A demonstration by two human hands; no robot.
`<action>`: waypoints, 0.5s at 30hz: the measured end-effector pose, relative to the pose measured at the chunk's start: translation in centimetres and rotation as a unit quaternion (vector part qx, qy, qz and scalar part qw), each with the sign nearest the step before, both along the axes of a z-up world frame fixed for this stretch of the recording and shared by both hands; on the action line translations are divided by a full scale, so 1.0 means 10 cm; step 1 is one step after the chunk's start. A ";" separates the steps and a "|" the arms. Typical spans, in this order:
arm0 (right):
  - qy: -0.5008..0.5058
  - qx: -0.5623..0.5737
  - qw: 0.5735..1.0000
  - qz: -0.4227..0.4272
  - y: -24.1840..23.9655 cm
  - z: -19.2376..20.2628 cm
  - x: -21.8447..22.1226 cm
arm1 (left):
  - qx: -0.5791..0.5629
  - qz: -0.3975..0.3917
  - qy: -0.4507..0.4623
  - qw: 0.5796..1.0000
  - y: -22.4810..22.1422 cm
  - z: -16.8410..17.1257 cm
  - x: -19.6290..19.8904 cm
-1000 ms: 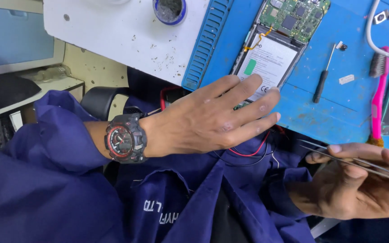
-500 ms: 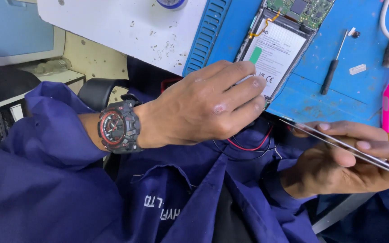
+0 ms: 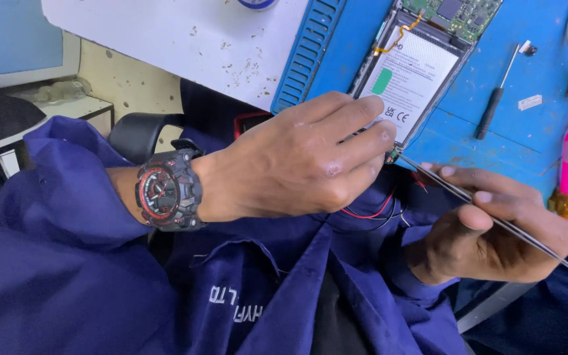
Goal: Reassembling a smartphone by connecting internal ribbon cables and the motherboard to the chassis.
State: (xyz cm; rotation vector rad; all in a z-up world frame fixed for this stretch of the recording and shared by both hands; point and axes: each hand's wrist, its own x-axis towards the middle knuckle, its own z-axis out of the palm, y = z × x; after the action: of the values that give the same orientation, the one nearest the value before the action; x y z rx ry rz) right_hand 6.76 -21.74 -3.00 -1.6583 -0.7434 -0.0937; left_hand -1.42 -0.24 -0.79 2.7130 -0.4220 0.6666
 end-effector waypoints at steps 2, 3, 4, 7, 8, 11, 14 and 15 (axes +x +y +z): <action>-0.012 -0.008 1.000 0.009 -0.01 -0.01 0.00 | 0.012 0.004 -0.003 1.000 0.01 0.03 0.00; -0.023 -0.015 0.999 0.018 -0.02 -0.01 0.01 | 0.025 0.007 -0.007 1.000 0.02 0.05 0.00; -0.024 -0.016 0.999 0.019 -0.02 -0.01 0.00 | 0.024 0.009 -0.007 1.000 0.02 0.04 0.00; -0.026 -0.037 0.999 0.012 -0.03 0.01 -0.01 | 0.053 0.026 -0.017 0.998 0.02 0.04 -0.01; -0.038 -0.045 0.998 0.037 -0.05 0.01 0.01 | 0.062 0.027 -0.020 0.997 0.02 0.04 -0.02; -0.043 -0.046 0.997 0.055 -0.01 0.03 0.00 | 0.076 0.024 -0.024 0.997 0.04 0.02 -0.04; -0.040 -0.039 0.997 0.051 0.02 0.04 -0.01 | 0.079 0.019 -0.020 0.996 0.04 0.01 -0.06; -0.043 -0.038 0.997 0.057 0.02 0.04 0.00 | 0.078 0.021 -0.014 0.997 0.04 0.01 -0.07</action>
State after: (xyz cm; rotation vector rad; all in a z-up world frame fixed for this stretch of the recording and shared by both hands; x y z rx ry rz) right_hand 6.72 -21.50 -2.59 -1.6889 -0.9142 -0.0565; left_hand -2.17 0.16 -0.71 2.8700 -0.4416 0.7111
